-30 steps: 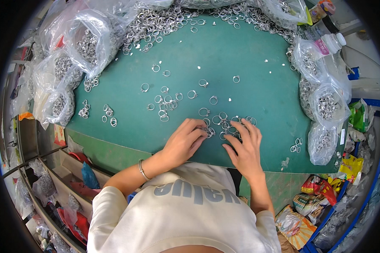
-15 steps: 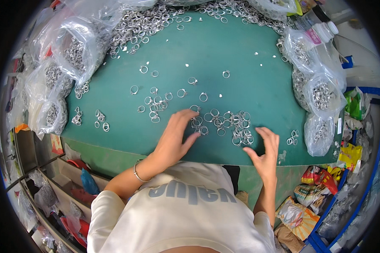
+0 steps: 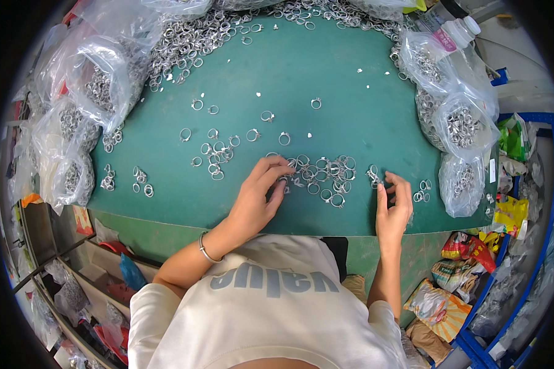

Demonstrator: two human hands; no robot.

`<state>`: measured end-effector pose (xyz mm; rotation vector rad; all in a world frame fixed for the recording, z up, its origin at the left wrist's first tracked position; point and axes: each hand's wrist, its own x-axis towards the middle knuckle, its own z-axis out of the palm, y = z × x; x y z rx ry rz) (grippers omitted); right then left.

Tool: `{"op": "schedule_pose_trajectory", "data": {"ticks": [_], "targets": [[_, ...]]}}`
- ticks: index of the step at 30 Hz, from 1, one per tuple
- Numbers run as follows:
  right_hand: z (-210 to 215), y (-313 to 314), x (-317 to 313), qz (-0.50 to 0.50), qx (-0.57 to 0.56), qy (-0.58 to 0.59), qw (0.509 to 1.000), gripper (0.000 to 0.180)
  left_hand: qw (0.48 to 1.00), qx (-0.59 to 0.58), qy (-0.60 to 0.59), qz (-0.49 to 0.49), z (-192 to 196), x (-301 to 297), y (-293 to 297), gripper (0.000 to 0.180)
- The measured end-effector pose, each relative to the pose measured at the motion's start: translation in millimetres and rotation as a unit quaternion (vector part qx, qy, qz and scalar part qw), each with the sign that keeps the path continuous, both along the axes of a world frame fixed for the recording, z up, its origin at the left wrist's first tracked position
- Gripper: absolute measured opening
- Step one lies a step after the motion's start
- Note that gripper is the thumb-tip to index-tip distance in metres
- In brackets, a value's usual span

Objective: The person sorts small metal rings by hand on a green work surface, picking them up individually and moving them into different clusters or into bags.

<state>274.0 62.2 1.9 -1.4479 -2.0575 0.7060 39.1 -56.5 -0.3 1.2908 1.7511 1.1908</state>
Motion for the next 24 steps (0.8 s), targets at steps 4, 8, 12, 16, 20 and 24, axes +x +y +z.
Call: {"op": "schedule_pose_trajectory", "data": {"ticks": [4,8,12,16,20,24], "targets": [[6.1,-9.1,-3.7,0.026,0.031,-0.013,0.999,0.025,0.999,0.021,0.013,0.030,2.0,1.1,0.1,0.037],[3.8,-13.8,-10.7,0.041,0.100,-0.067,0.992,0.028,0.981,0.020,0.190,-0.029,6.7,-0.1,2.5,0.045],[-0.9,-9.4,-4.1,0.004,0.120,-0.145,0.982,0.029,0.975,0.013,0.208,-0.083,-0.8,-2.2,-3.7,0.051],[4.4,-8.0,-13.0,0.061,0.095,-0.025,0.993,0.035,0.985,0.026,0.161,-0.064,4.7,-5.3,-8.5,0.049],[4.2,-14.4,-23.7,0.193,0.093,-0.098,0.972,0.035,0.964,-0.022,0.240,-0.112,12.8,-2.2,-10.7,0.048],[-6.4,-12.8,-17.0,0.150,0.076,0.015,0.986,0.039,0.970,0.014,0.204,-0.128,-5.1,-3.5,-17.2,0.042]]}}
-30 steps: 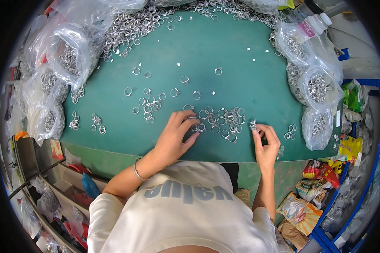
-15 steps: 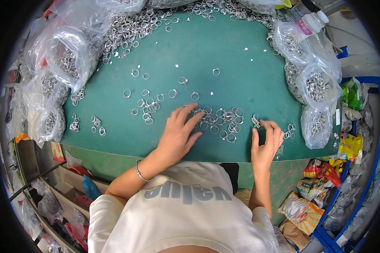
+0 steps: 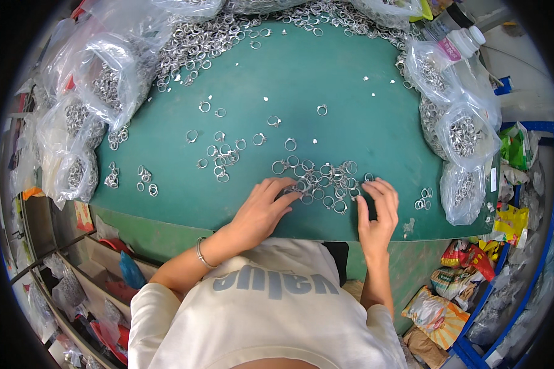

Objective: The person sorts small metal rings by hand on a green work surface, picking them up individually and moving them into different clusters or into bags.

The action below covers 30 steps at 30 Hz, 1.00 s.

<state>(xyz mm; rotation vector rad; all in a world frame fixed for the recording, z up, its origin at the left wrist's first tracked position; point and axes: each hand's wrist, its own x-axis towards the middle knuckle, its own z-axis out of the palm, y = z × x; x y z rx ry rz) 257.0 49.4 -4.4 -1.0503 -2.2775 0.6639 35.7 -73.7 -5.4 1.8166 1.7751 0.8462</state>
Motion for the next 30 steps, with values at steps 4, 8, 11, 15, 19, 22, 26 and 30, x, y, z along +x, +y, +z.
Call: {"op": "schedule_pose_trajectory", "data": {"ticks": [4,8,11,15,19,22,26,30], "targets": [[23.4,-2.2,-30.5,0.078,-0.009,-0.035,0.996,0.043,0.990,0.044,-0.130,0.019,-5.4,9.2,10.7,0.034],[6.6,0.4,-30.8,0.122,0.040,-0.096,0.987,0.036,0.988,0.100,-0.075,0.089,-5.1,-12.1,-6.6,0.034],[0.9,7.6,-23.7,0.123,0.024,-0.040,0.991,0.030,0.971,0.104,0.019,0.217,-4.7,-31.7,-30.7,0.037],[15.7,3.8,-77.2,0.130,0.009,-0.011,0.991,0.030,0.945,0.032,0.089,0.314,-0.4,-41.0,-35.2,0.046],[25.8,4.2,-135.9,0.270,0.037,-0.069,0.960,0.038,0.974,0.021,0.057,0.220,-9.2,-38.3,-41.9,0.040],[10.9,8.8,-128.6,0.283,0.006,-0.103,0.953,0.040,0.982,0.055,-0.014,0.182,-5.6,-31.8,-52.4,0.030],[3.6,19.3,-100.1,0.290,0.007,-0.077,0.954,0.038,0.956,0.122,-0.007,0.266,-7.3,-46.6,-57.8,0.033],[29.9,9.6,-138.9,0.266,-0.009,-0.060,0.962,0.031,0.942,0.060,0.019,0.331,-1.3,-60.1,-39.9,0.037]]}}
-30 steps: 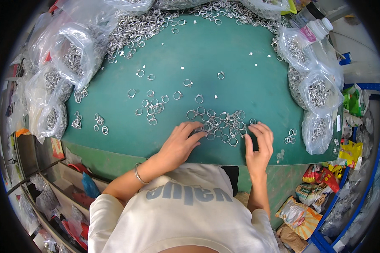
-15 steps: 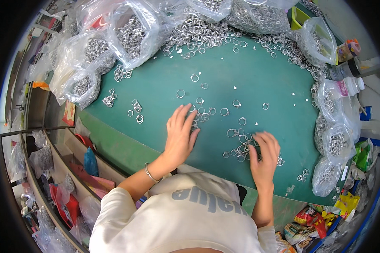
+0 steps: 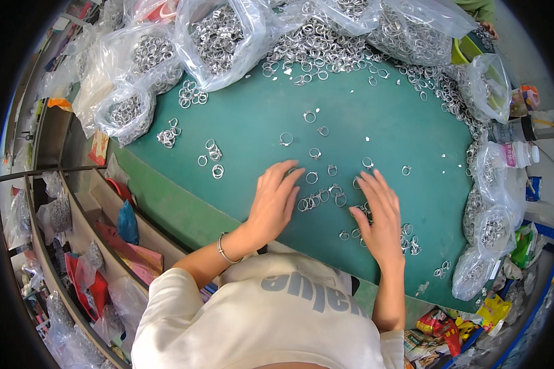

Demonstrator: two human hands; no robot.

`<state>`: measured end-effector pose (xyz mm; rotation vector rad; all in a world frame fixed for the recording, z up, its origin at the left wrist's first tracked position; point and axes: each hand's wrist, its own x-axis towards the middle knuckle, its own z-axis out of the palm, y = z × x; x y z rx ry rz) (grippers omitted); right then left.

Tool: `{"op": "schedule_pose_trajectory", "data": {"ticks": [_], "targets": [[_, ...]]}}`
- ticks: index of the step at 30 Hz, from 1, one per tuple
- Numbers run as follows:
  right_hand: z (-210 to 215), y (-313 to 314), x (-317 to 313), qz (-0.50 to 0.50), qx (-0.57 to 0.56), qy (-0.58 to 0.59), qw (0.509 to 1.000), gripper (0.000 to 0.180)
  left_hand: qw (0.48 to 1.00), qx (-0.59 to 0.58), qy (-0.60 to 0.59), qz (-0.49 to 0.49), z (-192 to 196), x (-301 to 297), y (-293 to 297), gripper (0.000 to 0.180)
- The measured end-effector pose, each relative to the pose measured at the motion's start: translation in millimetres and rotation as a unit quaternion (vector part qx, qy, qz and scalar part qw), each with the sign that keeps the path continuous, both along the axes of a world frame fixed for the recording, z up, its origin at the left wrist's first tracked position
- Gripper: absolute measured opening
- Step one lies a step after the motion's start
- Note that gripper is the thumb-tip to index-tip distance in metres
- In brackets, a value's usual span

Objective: The person sorts small metal rings by hand on a green work surface, picking them up individually and moving them into different clusters or into bags.

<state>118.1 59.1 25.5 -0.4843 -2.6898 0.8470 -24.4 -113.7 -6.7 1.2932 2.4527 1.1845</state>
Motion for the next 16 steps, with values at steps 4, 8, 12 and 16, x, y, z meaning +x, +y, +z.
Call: {"op": "schedule_pose_trajectory", "data": {"ticks": [4,8,12,16], "targets": [[-13.1,5.0,2.7,0.044,0.056,-0.037,0.997,0.028,0.997,-0.006,-0.001,-0.073,-7.4,2.5,-4.2,0.041],[-13.3,10.5,15.0,-0.009,0.007,-0.011,1.000,0.023,0.998,-0.028,0.027,-0.059,-0.7,-9.3,9.1,0.036],[-9.2,9.4,-8.8,-0.048,0.062,-0.041,0.996,0.044,0.995,-0.014,0.045,-0.089,-10.7,-14.4,19.6,0.030],[-19.5,9.5,-8.0,-0.020,0.012,-0.167,0.986,0.056,0.998,0.020,-0.012,-0.050,-11.6,-21.4,0.6,0.029]]}}
